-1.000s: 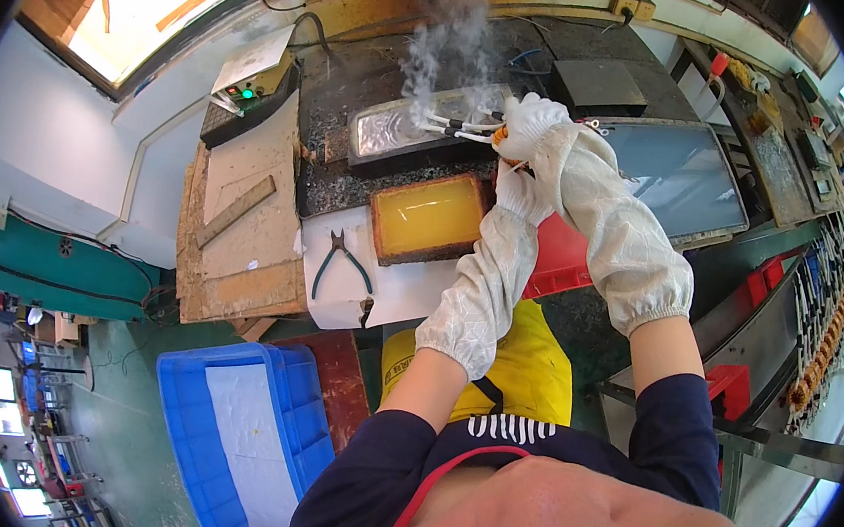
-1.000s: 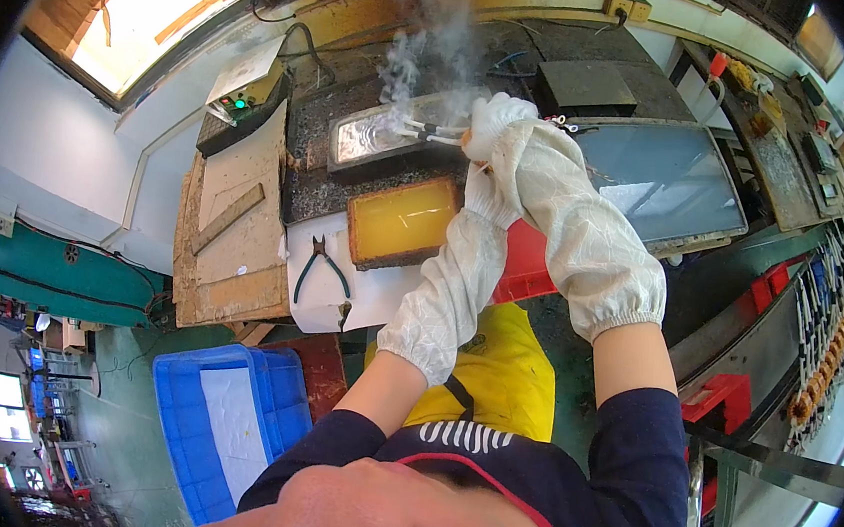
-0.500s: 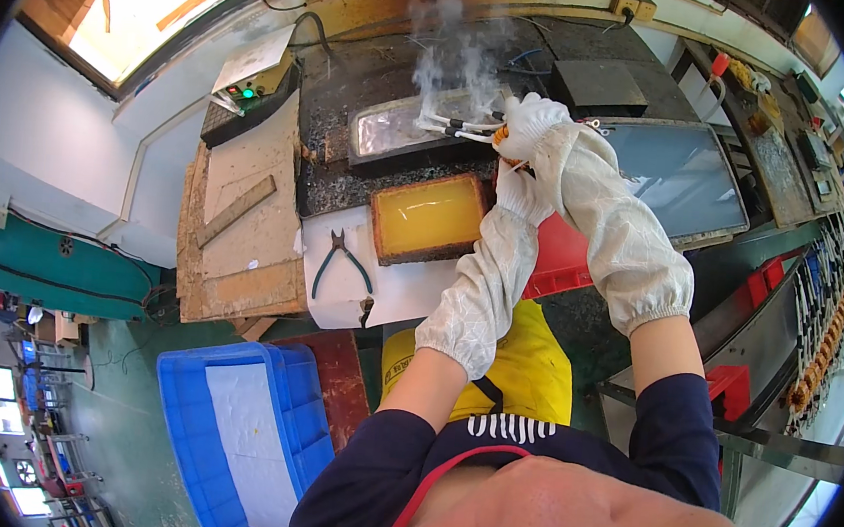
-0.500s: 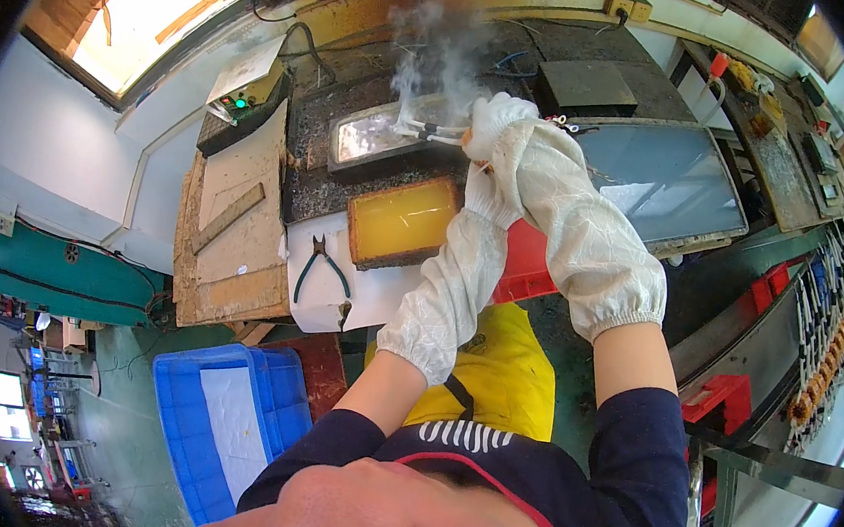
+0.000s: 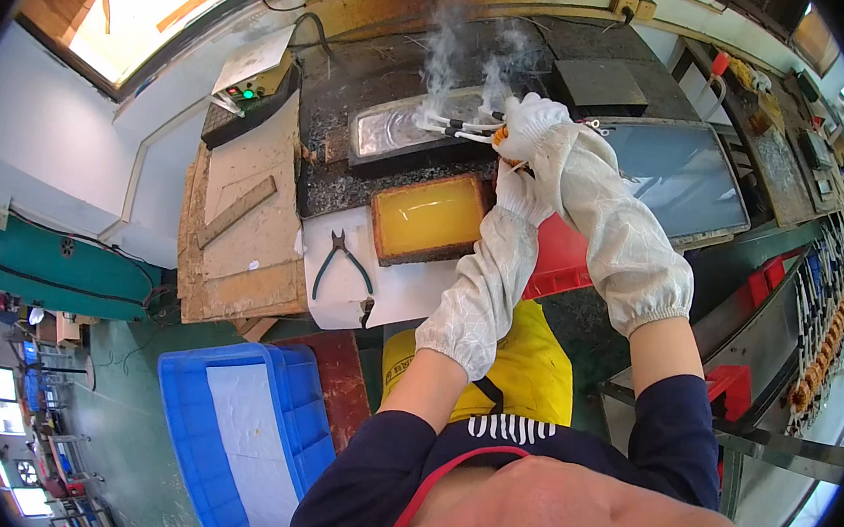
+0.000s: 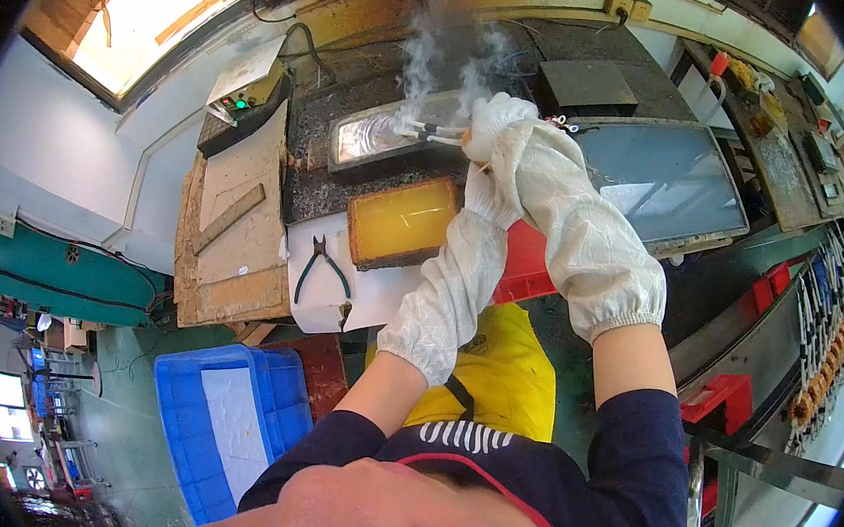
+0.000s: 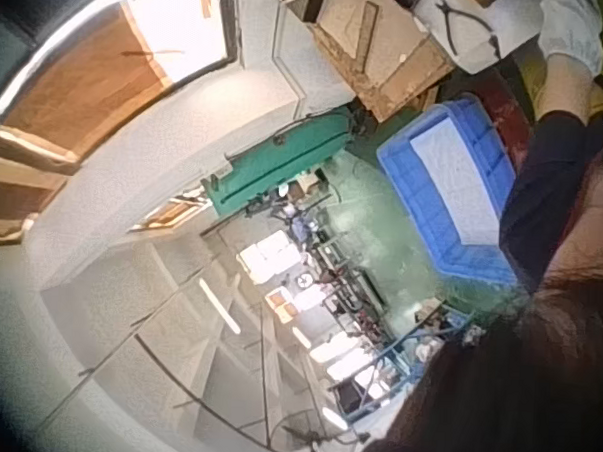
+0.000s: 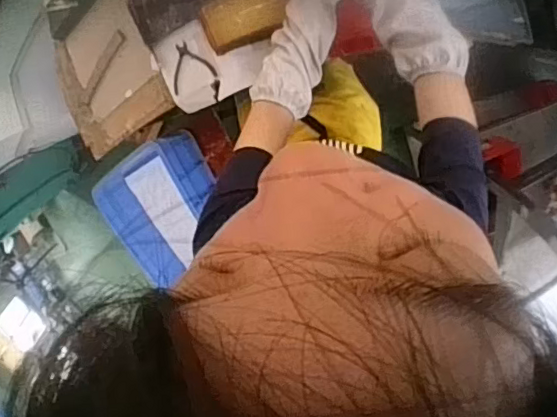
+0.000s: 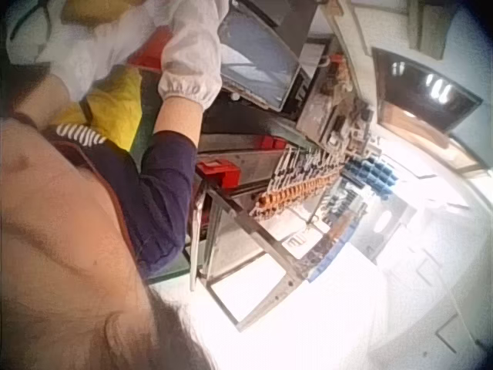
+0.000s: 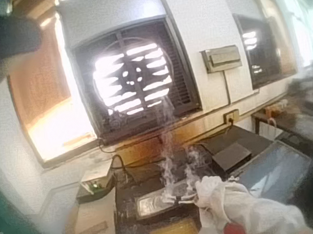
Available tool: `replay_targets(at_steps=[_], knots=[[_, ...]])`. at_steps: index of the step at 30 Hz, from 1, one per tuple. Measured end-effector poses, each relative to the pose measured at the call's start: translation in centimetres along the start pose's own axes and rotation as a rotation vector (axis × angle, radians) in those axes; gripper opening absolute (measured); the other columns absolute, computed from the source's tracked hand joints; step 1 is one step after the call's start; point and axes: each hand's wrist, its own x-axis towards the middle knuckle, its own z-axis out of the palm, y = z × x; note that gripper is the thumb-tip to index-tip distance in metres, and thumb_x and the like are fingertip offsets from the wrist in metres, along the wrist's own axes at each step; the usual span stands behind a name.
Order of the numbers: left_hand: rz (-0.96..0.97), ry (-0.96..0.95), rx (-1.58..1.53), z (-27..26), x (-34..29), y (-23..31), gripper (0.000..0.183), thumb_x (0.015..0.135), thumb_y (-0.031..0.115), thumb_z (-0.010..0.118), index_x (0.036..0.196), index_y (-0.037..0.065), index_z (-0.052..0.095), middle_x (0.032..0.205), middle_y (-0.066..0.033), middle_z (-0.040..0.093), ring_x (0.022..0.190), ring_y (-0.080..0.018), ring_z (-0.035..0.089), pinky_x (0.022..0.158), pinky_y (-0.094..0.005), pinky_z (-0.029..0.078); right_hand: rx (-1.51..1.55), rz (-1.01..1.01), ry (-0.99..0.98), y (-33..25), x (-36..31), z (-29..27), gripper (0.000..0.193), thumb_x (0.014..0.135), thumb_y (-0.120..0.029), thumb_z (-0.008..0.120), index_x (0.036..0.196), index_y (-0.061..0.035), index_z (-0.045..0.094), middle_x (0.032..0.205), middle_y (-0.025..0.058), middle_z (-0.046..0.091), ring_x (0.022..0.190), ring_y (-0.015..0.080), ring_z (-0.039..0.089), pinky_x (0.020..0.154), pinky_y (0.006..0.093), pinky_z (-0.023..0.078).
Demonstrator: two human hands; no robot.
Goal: The person dips the wire leads of toroid coils into a solder pot, joins the coils together by hand, and places the assembled units onto a rack.
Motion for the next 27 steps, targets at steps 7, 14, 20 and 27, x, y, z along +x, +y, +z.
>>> replay_targets(at_steps=[7, 14, 20, 27], knots=[[-0.070, -0.011, -0.015, 0.8, -0.4, -0.1, 0.050, 0.095, 0.047, 0.043, 0.129, 0.011, 0.049, 0.131, -0.0086, 0.053, 0.123, -0.0276, 0.048, 0.107, -0.0456, 0.037, 0.003, 0.026, 0.001, -0.1, -0.2, 0.3, 0.049, 0.079, -0.039, 0.063, 0.115, -0.0056, 0.059, 0.114, 0.0187, 0.060, 0.106, 0.0316, 0.061, 0.087, 0.0412, 0.050], [-0.087, 0.022, 0.004, 1.4, -0.9, -0.9, 0.049, 0.095, 0.047, 0.044, 0.129, 0.012, 0.049, 0.130, -0.0079, 0.054, 0.122, -0.0275, 0.050, 0.105, -0.0459, 0.039, 0.059, 0.018, 0.154, 2.2, -1.1, 2.5, 0.057, 0.072, -0.045, 0.069, 0.109, -0.0037, 0.055, 0.099, 0.0218, 0.059, 0.089, 0.0368, 0.064, 0.075, 0.0460, 0.052], [-0.169, 0.046, 0.036, 1.2, -1.8, -1.2, 0.050, 0.095, 0.048, 0.040, 0.130, 0.014, 0.049, 0.131, -0.0076, 0.054, 0.120, -0.0281, 0.051, 0.103, -0.0467, 0.041, 0.095, 0.070, 0.238, 2.6, -3.1, 3.1, 0.055, 0.072, -0.045, 0.069, 0.106, -0.0042, 0.054, 0.096, 0.0218, 0.058, 0.087, 0.0370, 0.064, 0.073, 0.0461, 0.053], [-0.208, 0.033, 0.279, 1.0, -1.9, -1.6, 0.051, 0.095, 0.052, 0.038, 0.129, 0.015, 0.051, 0.128, -0.0076, 0.056, 0.119, -0.0274, 0.052, 0.101, -0.0451, 0.042, 0.171, 0.209, 0.401, 2.0, -8.5, 2.6, 0.058, 0.071, -0.036, 0.072, 0.112, -0.0050, 0.044, 0.095, 0.0199, 0.054, 0.084, 0.0371, 0.062, 0.068, 0.0457, 0.053]])
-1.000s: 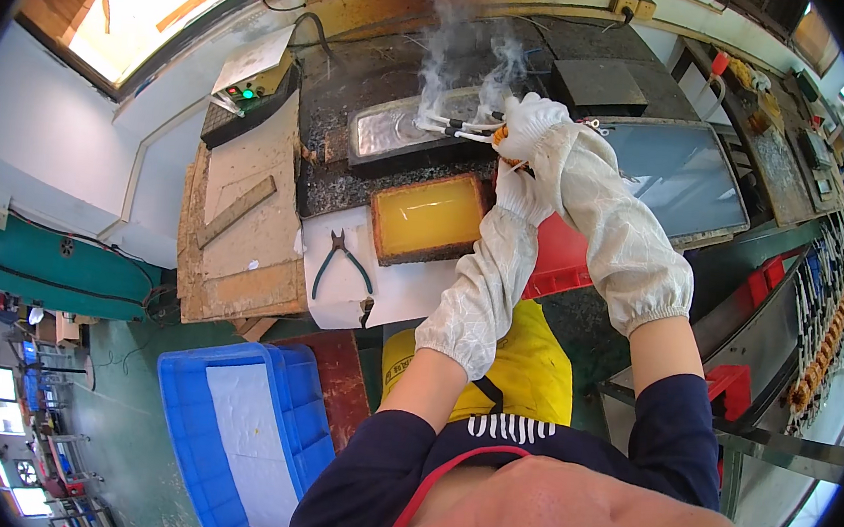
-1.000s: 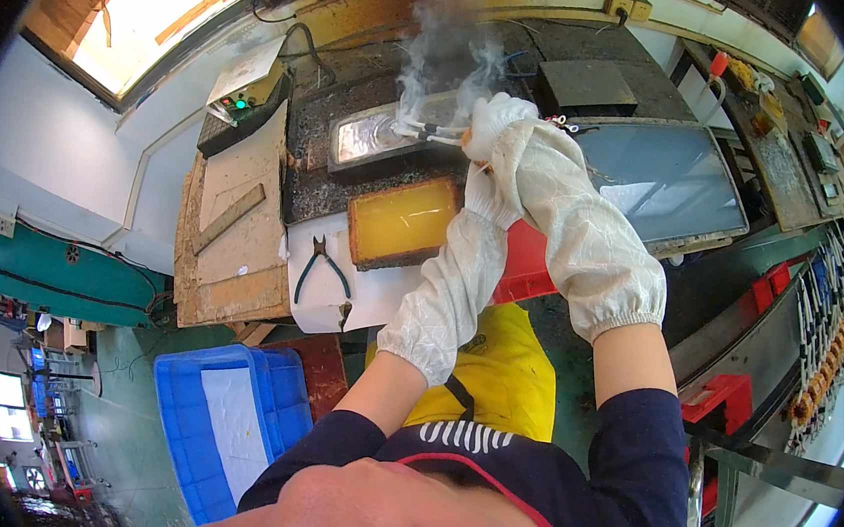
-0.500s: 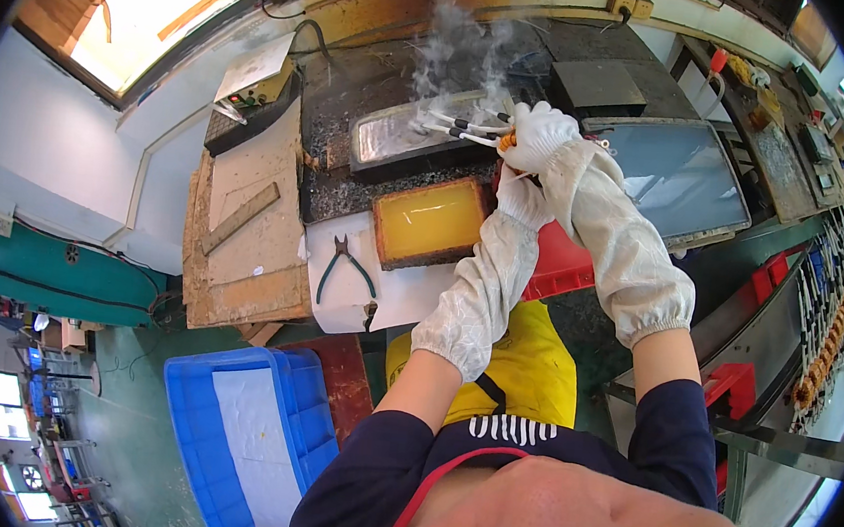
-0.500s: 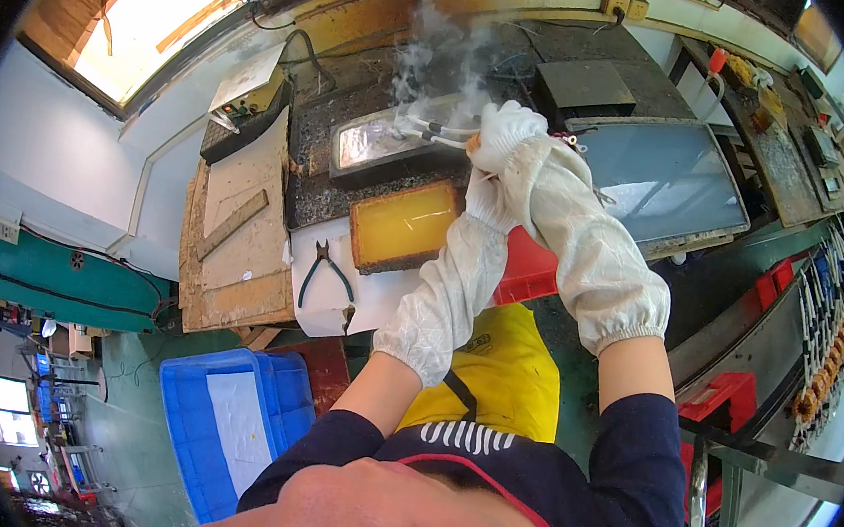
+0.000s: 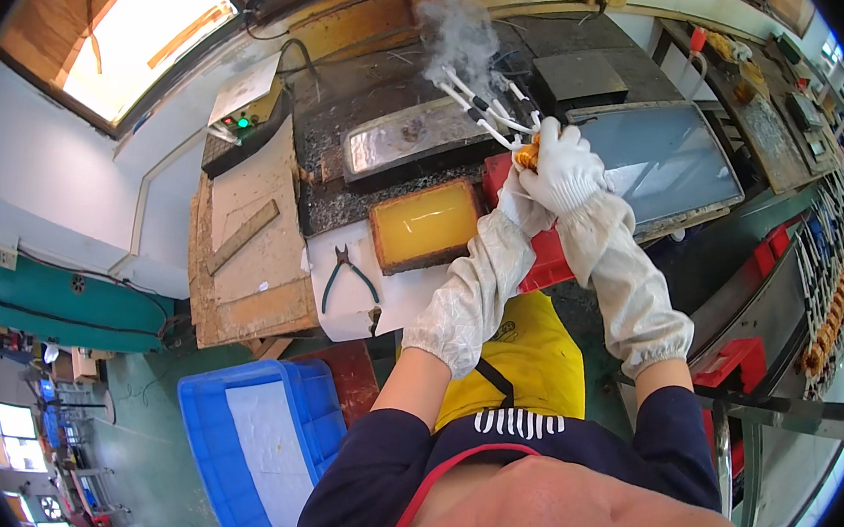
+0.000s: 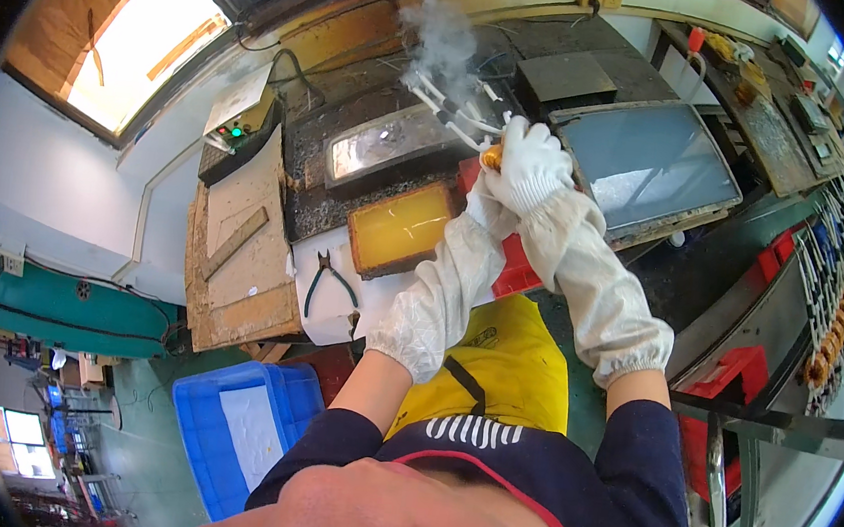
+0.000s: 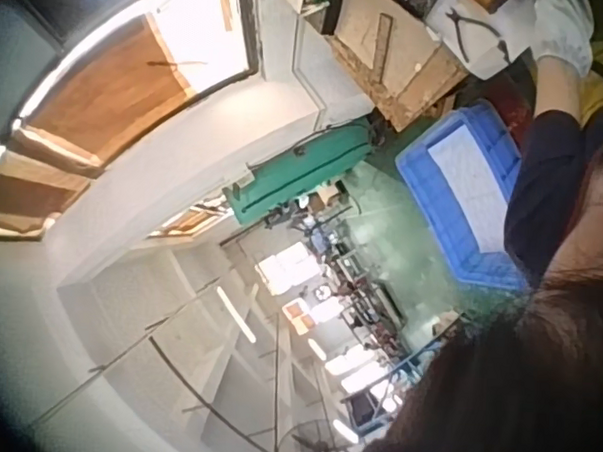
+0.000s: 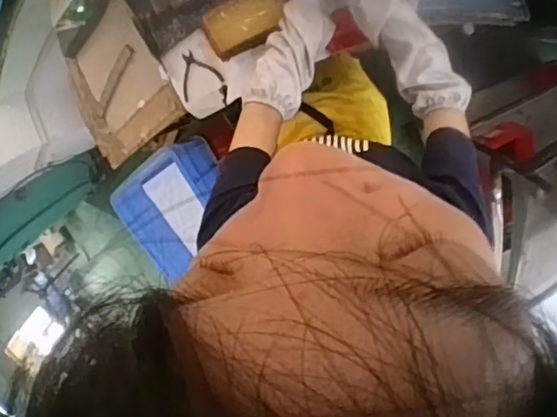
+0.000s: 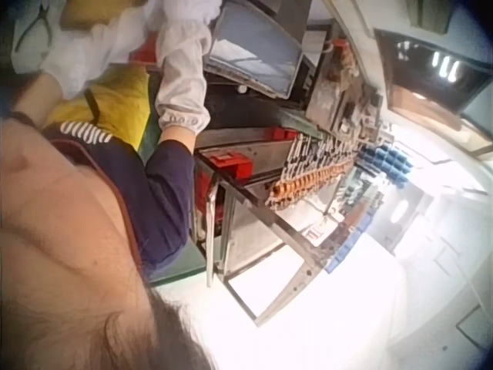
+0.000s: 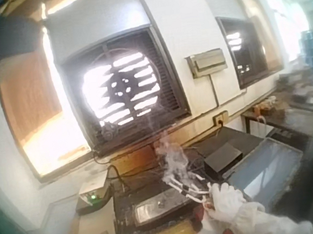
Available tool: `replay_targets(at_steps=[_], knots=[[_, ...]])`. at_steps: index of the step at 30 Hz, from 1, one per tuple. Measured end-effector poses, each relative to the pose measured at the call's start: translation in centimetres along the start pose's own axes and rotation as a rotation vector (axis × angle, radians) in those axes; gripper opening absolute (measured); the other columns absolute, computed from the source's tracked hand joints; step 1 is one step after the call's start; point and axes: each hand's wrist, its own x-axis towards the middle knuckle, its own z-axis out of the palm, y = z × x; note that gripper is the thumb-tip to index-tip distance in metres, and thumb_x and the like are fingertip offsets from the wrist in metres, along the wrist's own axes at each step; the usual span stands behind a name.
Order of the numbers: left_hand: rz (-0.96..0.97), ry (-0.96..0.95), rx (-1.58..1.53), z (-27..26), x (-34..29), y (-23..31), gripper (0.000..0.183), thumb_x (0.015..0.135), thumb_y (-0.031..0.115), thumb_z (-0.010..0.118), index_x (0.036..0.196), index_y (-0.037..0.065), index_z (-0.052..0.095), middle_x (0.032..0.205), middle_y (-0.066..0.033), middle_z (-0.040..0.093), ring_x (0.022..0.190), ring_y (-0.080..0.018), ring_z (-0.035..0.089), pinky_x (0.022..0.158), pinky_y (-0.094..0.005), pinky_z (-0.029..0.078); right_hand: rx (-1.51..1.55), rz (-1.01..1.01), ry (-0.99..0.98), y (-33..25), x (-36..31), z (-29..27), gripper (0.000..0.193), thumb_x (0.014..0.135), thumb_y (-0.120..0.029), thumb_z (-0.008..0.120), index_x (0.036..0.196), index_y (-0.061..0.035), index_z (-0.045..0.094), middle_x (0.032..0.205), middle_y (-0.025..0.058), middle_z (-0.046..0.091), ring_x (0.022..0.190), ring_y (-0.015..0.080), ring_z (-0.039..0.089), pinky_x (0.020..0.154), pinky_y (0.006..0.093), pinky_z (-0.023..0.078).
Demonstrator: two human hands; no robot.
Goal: The person dips the wire leads of toroid coils into a solder pot, joins the coils together by hand, and places the assembled units onto a rack.
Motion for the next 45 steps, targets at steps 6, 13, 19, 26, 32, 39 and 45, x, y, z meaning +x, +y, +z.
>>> replay_targets(at_steps=[6, 13, 19, 26, 32, 39, 45], knots=[[-0.200, 0.205, 0.140, 1.2, 0.2, -1.0, 0.044, 0.095, 0.047, 0.044, 0.117, 0.012, 0.059, 0.111, -0.0095, 0.064, 0.101, -0.0247, 0.062, 0.086, -0.0394, 0.052, 0.188, 0.088, 0.068, 3.0, -5.0, -1.5, 0.074, 0.072, -0.036, 0.072, 0.129, -0.0043, 0.036, 0.101, 0.0255, 0.053, 0.090, 0.0421, 0.060, 0.075, 0.0482, 0.052], [-0.360, 0.177, 0.158, -0.5, 1.8, -1.8, 0.049, 0.097, 0.047, 0.040, 0.120, 0.007, 0.055, 0.114, -0.0145, 0.062, 0.102, -0.0297, 0.062, 0.092, -0.0432, 0.050, 0.561, 0.209, 0.071, 6.0, -7.1, -0.8, 0.072, 0.082, -0.043, 0.063, 0.140, -0.0108, 0.031, 0.116, 0.0325, 0.047, 0.103, 0.0493, 0.053, 0.089, 0.0487, 0.045], [-0.369, 0.139, 0.226, -2.4, 2.6, -0.9, 0.039, 0.094, 0.040, 0.047, 0.110, 0.008, 0.060, 0.102, -0.0123, 0.065, 0.093, -0.0295, 0.065, 0.081, -0.0458, 0.056, 0.693, 0.216, 0.420, 10.2, -6.2, 4.0, 0.054, 0.086, -0.029, 0.054, 0.134, -0.0091, 0.041, 0.112, 0.0288, 0.053, 0.094, 0.0401, 0.060, 0.085, 0.0431, 0.049], [-0.400, 0.289, 0.265, 1.8, 0.9, -1.3, 0.055, 0.095, 0.047, 0.038, 0.114, -0.001, 0.056, 0.103, -0.0226, 0.063, 0.087, -0.0389, 0.063, 0.075, -0.0513, 0.055, 1.717, 0.555, 0.299, 15.4, -7.9, 1.7, 0.056, 0.078, -0.003, 0.041, 0.134, 0.0004, 0.040, 0.106, 0.0152, 0.058, 0.082, 0.0237, 0.064, 0.067, 0.0333, 0.057], [-0.334, 0.245, 0.319, 1.0, 0.6, -0.8, 0.056, 0.095, 0.045, 0.034, 0.118, -0.001, 0.056, 0.100, -0.0220, 0.066, 0.084, -0.0368, 0.065, 0.071, -0.0498, 0.056, 1.848, 0.502, 0.367, 21.1, -11.4, 0.2, 0.055, 0.077, 0.000, 0.040, 0.132, 0.0048, 0.040, 0.107, 0.0163, 0.057, 0.084, 0.0241, 0.063, 0.068, 0.0331, 0.056], [-0.342, 0.301, 0.374, 2.1, 0.5, -0.7, 0.055, 0.095, 0.043, 0.032, 0.118, -0.001, 0.056, 0.098, -0.0210, 0.066, 0.082, -0.0338, 0.066, 0.073, -0.0452, 0.057, 1.678, 0.733, 0.307, 27.4, -17.0, 3.6, 0.051, 0.076, -0.003, 0.041, 0.126, 0.0045, 0.045, 0.091, 0.0124, 0.057, 0.068, 0.0187, 0.058, 0.057, 0.0315, 0.051], [-0.342, 0.298, 0.383, 2.9, 0.2, -0.9, 0.056, 0.096, 0.042, 0.030, 0.115, -0.002, 0.058, 0.098, -0.0212, 0.066, 0.083, -0.0346, 0.066, 0.075, -0.0466, 0.056, 0.673, 0.794, 0.040, 28.5, -18.2, 1.6, 0.049, 0.078, -0.010, 0.046, 0.127, -0.0097, 0.049, 0.087, 0.0095, 0.060, 0.070, 0.0202, 0.060, 0.066, 0.0338, 0.051]])
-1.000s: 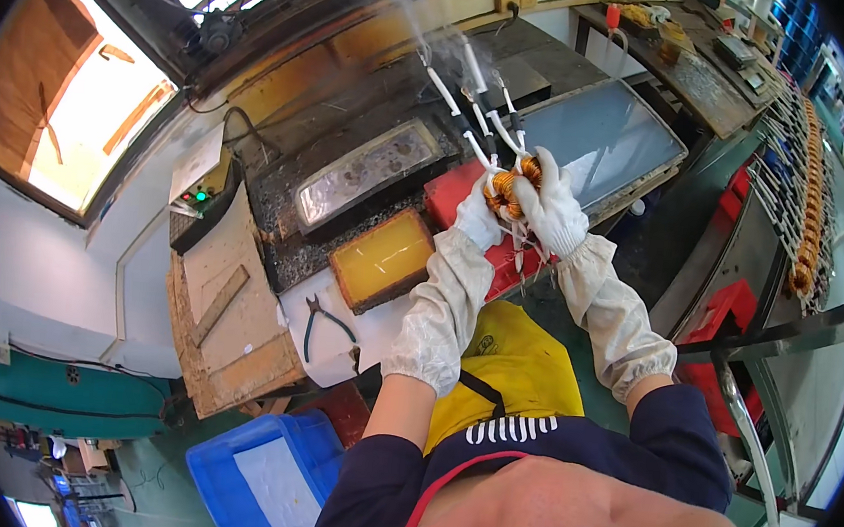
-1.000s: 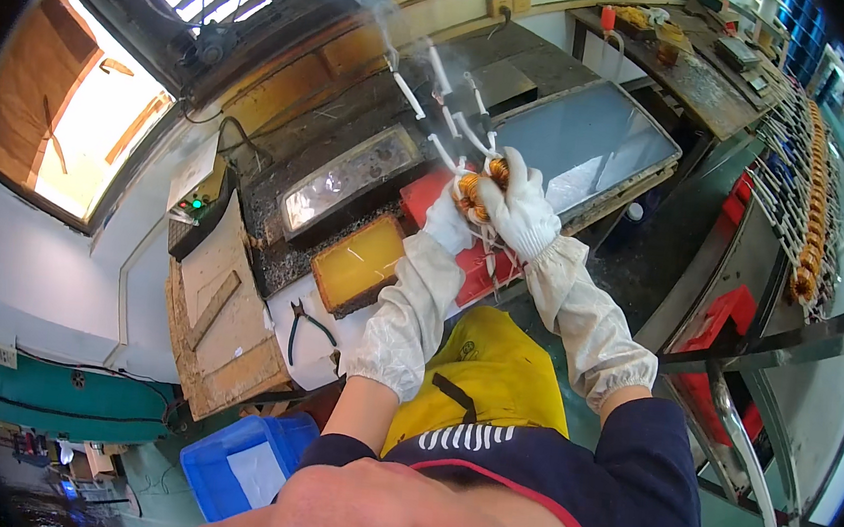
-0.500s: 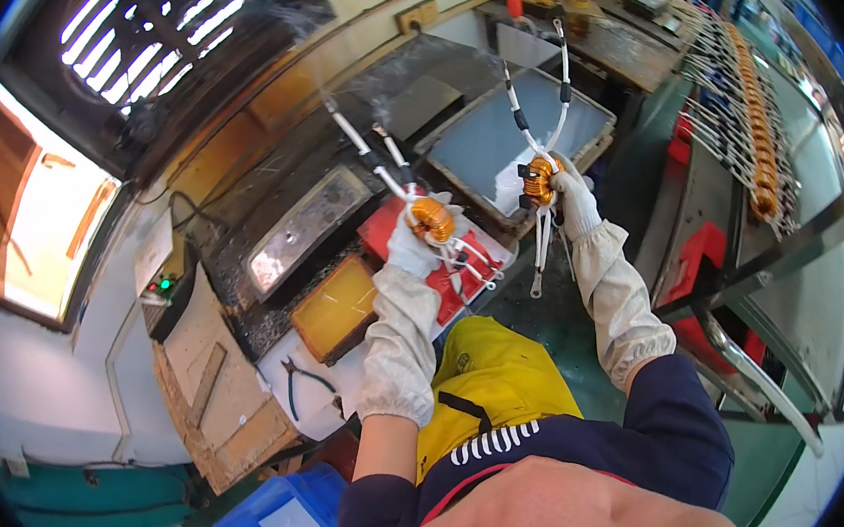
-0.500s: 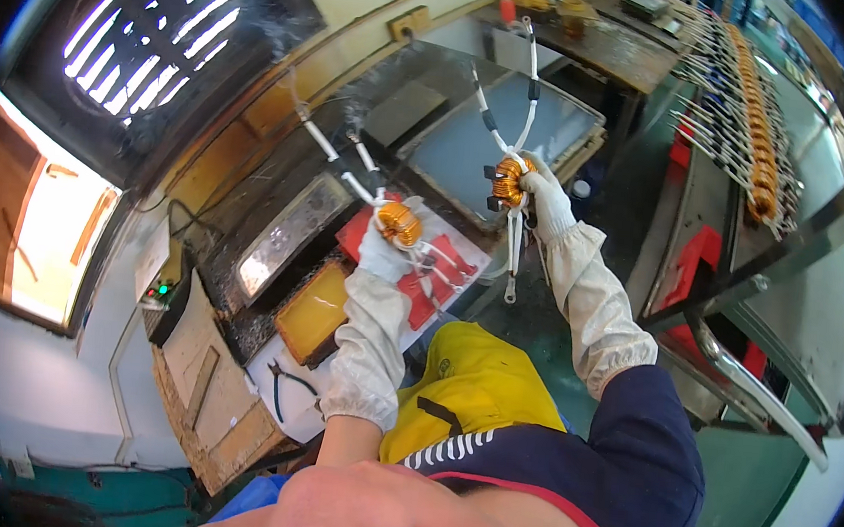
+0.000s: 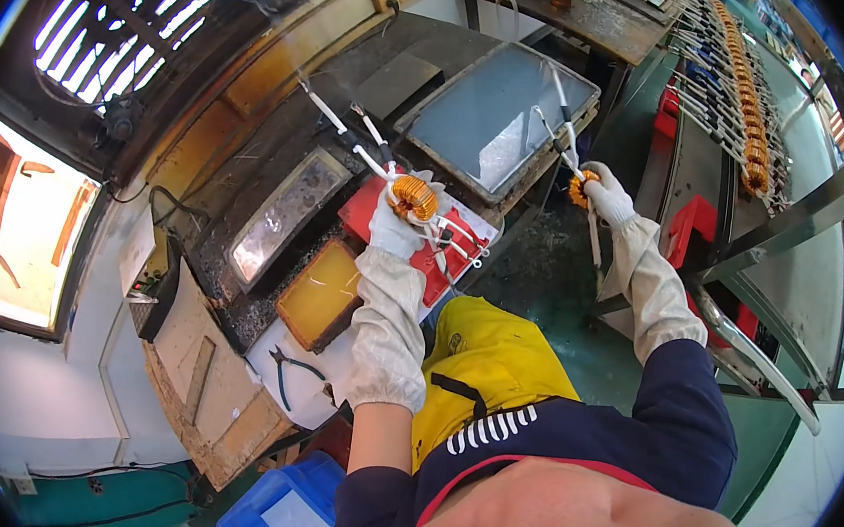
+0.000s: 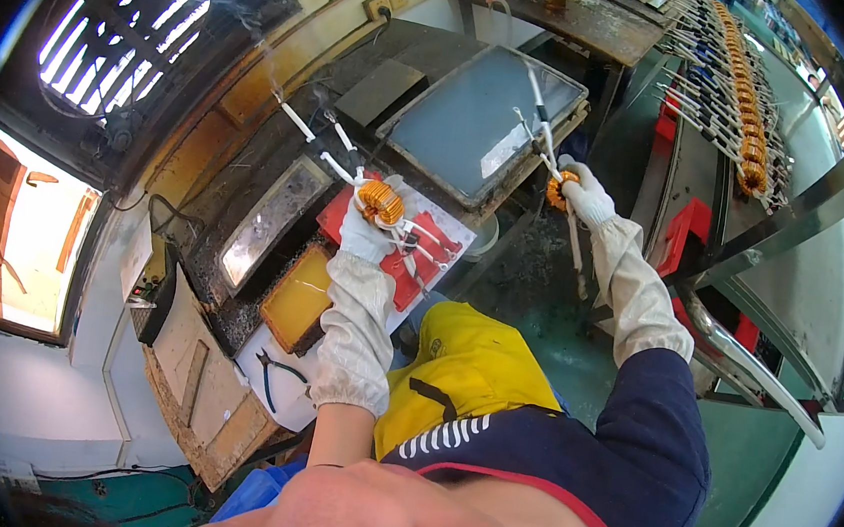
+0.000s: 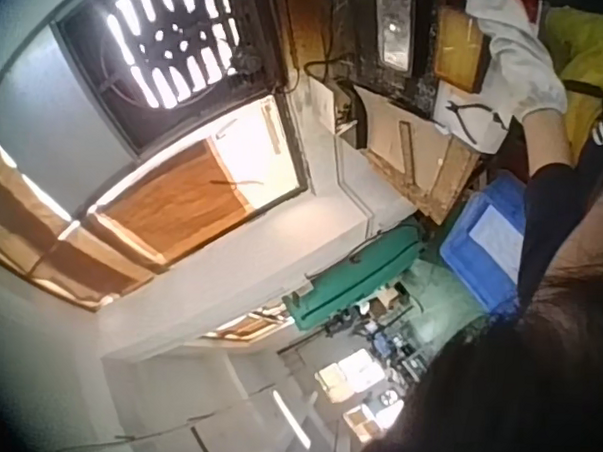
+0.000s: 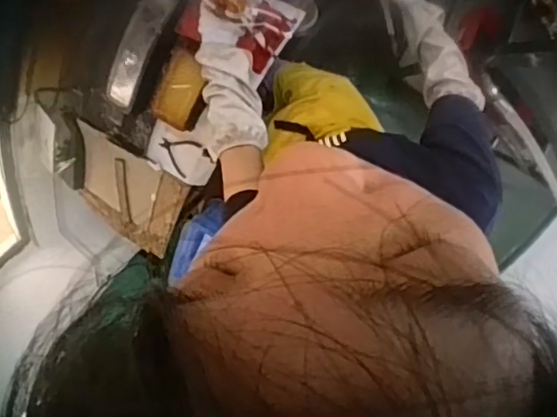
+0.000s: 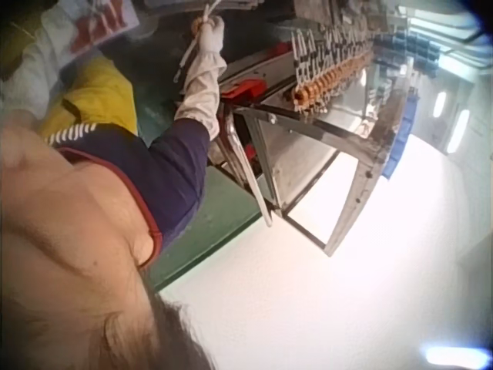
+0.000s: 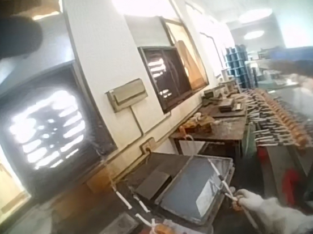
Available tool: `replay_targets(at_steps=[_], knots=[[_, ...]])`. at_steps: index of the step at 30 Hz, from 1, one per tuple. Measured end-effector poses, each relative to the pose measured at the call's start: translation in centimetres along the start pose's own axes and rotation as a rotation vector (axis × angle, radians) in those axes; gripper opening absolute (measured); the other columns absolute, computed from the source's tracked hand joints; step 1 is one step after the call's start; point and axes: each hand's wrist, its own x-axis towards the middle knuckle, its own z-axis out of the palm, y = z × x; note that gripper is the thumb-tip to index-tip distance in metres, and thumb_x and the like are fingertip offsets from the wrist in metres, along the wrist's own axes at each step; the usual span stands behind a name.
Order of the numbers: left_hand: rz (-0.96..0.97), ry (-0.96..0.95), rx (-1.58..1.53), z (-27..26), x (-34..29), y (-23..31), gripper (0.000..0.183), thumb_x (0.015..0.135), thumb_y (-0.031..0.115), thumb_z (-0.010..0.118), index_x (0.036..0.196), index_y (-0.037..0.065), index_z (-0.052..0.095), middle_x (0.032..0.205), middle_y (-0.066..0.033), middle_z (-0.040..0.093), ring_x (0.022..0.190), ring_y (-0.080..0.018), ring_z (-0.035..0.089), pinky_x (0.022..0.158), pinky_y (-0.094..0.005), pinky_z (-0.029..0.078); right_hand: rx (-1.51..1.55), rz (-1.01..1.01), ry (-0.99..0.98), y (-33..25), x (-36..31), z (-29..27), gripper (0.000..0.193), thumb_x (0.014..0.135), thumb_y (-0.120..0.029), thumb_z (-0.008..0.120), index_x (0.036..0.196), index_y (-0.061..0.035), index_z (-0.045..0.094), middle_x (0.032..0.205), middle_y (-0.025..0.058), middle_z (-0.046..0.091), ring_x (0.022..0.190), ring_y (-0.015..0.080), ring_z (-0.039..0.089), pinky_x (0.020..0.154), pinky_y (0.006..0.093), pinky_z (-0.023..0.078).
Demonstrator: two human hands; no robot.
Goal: The person dips the wire leads of toroid coils into a solder pot, joins the coils together by hand, and places the assembled units onto a rack.
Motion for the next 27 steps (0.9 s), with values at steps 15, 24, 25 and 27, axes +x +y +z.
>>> replay_targets(at_steps=[15, 24, 25, 27], knots=[[-0.055, -0.394, -0.185, -0.1, 1.2, -0.5, 0.047, 0.096, 0.048, 0.034, 0.102, 0.007, 0.056, 0.091, -0.0118, 0.061, 0.081, -0.0284, 0.061, 0.074, -0.0453, 0.053, -1.013, -0.515, -0.083, -8.1, 1.5, -2.4, 0.031, 0.086, -0.021, 0.056, 0.116, -0.0175, 0.058, 0.099, 0.0164, 0.059, 0.090, 0.0323, 0.063, 0.074, 0.0431, 0.050], [-0.073, -0.325, -0.030, -4.7, 3.6, 0.2, 0.062, 0.093, 0.054, 0.034, 0.121, 0.003, 0.055, 0.111, -0.0148, 0.062, 0.101, -0.0318, 0.061, 0.088, -0.0535, 0.050, -1.200, -0.461, 0.109, -9.8, 0.0, -14.1, 0.021, 0.080, -0.022, 0.065, 0.098, -0.0115, 0.059, 0.097, 0.0102, 0.061, 0.097, 0.0283, 0.061, 0.079, 0.0419, 0.049], [-0.029, -0.203, 0.039, -3.7, 3.0, 0.1, 0.061, 0.093, 0.053, 0.034, 0.121, 0.003, 0.055, 0.112, -0.0150, 0.062, 0.101, -0.0319, 0.061, 0.088, -0.0535, 0.050, -1.235, -0.408, 0.126, -10.1, -0.7, -16.4, 0.021, 0.081, -0.021, 0.065, 0.098, -0.0112, 0.060, 0.098, 0.0101, 0.061, 0.097, 0.0287, 0.062, 0.080, 0.0424, 0.049], [0.008, -0.068, 0.110, -2.0, 2.0, -0.1, 0.060, 0.094, 0.052, 0.035, 0.120, 0.002, 0.055, 0.112, -0.0158, 0.062, 0.102, -0.0321, 0.061, 0.088, -0.0535, 0.050, -1.346, -0.287, 0.152, -9.2, -1.4, -20.8, 0.019, 0.083, -0.025, 0.064, 0.097, -0.0112, 0.062, 0.099, 0.0100, 0.064, 0.095, 0.0292, 0.063, 0.080, 0.0432, 0.050]])
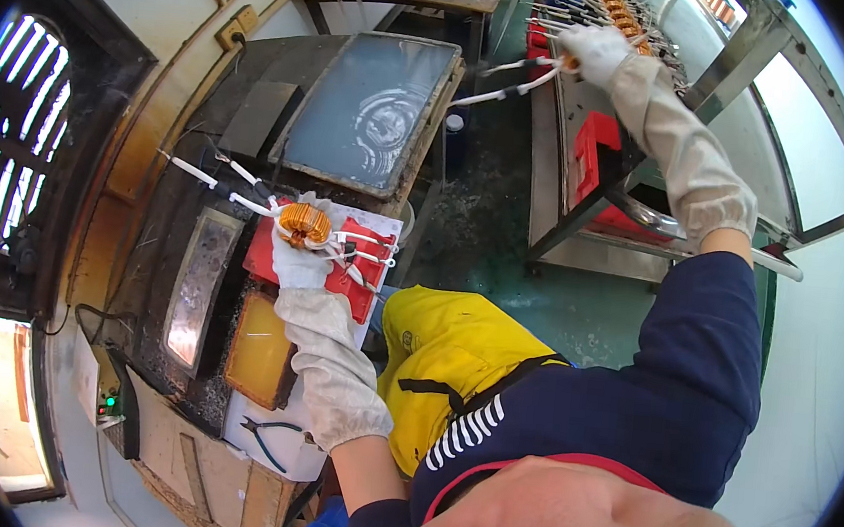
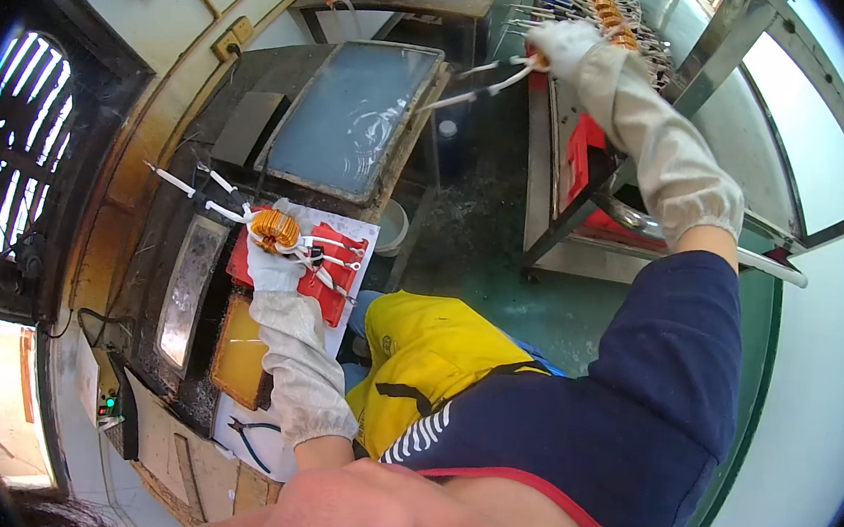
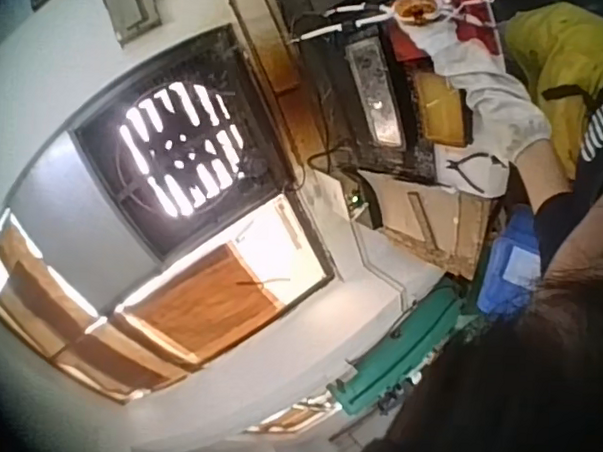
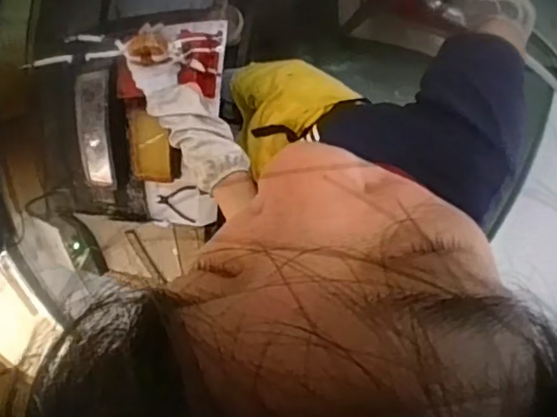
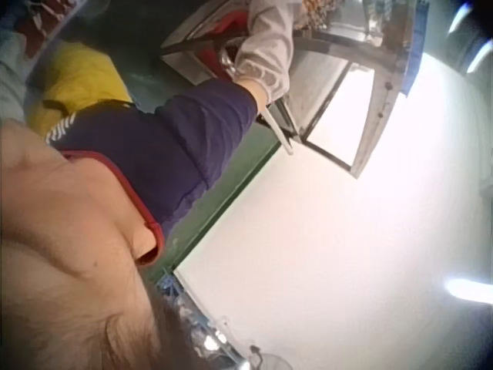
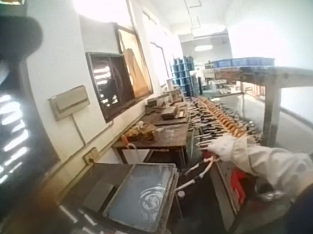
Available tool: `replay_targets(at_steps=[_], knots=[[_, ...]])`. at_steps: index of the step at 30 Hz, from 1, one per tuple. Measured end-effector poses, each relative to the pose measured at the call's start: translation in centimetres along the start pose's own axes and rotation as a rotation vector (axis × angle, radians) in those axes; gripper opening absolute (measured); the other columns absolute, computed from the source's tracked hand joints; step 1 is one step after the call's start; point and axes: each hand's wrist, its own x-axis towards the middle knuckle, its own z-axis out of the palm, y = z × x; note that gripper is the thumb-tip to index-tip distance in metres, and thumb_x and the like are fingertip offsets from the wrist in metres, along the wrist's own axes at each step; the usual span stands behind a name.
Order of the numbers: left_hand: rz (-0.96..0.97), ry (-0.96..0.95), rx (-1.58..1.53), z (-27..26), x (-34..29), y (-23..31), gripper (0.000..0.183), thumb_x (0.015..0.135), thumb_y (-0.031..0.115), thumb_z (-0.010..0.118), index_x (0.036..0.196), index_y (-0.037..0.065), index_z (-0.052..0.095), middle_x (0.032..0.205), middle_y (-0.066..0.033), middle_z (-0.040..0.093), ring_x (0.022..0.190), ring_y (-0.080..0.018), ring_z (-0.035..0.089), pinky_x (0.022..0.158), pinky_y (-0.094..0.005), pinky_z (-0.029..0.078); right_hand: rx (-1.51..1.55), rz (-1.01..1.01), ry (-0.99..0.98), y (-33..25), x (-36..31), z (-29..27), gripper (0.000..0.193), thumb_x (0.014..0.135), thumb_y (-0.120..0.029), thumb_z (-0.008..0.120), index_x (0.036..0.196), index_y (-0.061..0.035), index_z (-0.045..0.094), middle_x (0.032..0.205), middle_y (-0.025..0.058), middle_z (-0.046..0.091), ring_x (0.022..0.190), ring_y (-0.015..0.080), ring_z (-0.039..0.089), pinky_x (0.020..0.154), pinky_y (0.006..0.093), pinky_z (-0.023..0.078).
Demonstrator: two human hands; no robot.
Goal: The person dips the wire leads of toroid coils into a solder pot, joins the coils together by hand, and places the assembled units onto a rack.
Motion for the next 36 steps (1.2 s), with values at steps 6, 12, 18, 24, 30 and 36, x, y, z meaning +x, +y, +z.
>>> replay_targets(at_steps=[6, 12, 18, 24, 30, 36], knots=[[-0.030, 0.062, -0.048, 0.2, -0.2, 0.4, 0.059, 0.094, 0.051, 0.032, 0.120, 0.002, 0.055, 0.108, -0.0194, 0.064, 0.101, -0.0349, 0.061, 0.087, -0.0539, 0.051, -0.187, 0.332, -0.231, 9.2, -0.4, 5.8, 0.030, 0.085, -0.031, 0.057, 0.108, -0.0114, 0.060, 0.095, 0.0147, 0.064, 0.091, 0.0303, 0.064, 0.075, 0.0418, 0.050], [-0.021, 0.000, 0.012, 0.0, 0.4, 0.1, 0.058, 0.094, 0.050, 0.032, 0.118, 0.003, 0.057, 0.108, -0.0207, 0.064, 0.097, -0.0369, 0.063, 0.085, -0.0527, 0.052, 0.237, 0.648, -0.046, 15.7, -3.0, 13.5, 0.043, 0.091, -0.041, 0.044, 0.117, -0.0102, 0.059, 0.111, 0.0176, 0.060, 0.103, 0.0330, 0.059, 0.084, 0.0411, 0.047], [-0.022, -0.016, 0.011, -0.7, 0.4, 0.6, 0.056, 0.094, 0.049, 0.035, 0.118, 0.004, 0.057, 0.104, -0.0191, 0.066, 0.093, -0.0363, 0.064, 0.082, -0.0507, 0.054, 0.318, 1.044, -0.050, 12.2, -2.1, 12.5, 0.043, 0.094, -0.034, 0.039, 0.124, -0.0106, 0.058, 0.129, 0.0167, 0.056, 0.120, 0.0334, 0.053, 0.099, 0.0412, 0.044], [-0.018, 0.035, 0.002, 0.4, -0.6, 0.5, 0.056, 0.093, 0.050, 0.037, 0.117, 0.004, 0.058, 0.104, -0.0188, 0.066, 0.090, -0.0364, 0.064, 0.079, -0.0497, 0.055, 0.243, 0.821, 0.190, 8.6, -5.0, 12.2, 0.049, 0.094, -0.038, 0.037, 0.127, -0.0056, 0.054, 0.131, 0.0181, 0.054, 0.122, 0.0335, 0.051, 0.101, 0.0406, 0.042], [-0.009, 0.023, 0.014, 0.9, -0.4, 0.2, 0.058, 0.093, 0.052, 0.036, 0.117, 0.003, 0.057, 0.105, -0.0213, 0.064, 0.093, -0.0379, 0.063, 0.083, -0.0513, 0.054, 0.181, 0.787, 0.183, 8.1, -4.6, 12.4, 0.041, 0.090, -0.034, 0.046, 0.120, -0.0066, 0.057, 0.121, 0.0193, 0.057, 0.115, 0.0343, 0.054, 0.095, 0.0416, 0.044], [-0.070, 0.050, -0.166, 1.1, -0.5, 0.5, 0.054, 0.090, 0.051, 0.043, 0.107, 0.001, 0.056, 0.094, -0.0238, 0.061, 0.084, -0.0386, 0.061, 0.074, -0.0510, 0.054, 0.080, 0.741, -0.091, 10.1, -0.7, 13.2, 0.034, 0.087, -0.029, 0.055, 0.112, -0.0077, 0.060, 0.111, 0.0204, 0.060, 0.108, 0.0351, 0.058, 0.088, 0.0427, 0.047]])
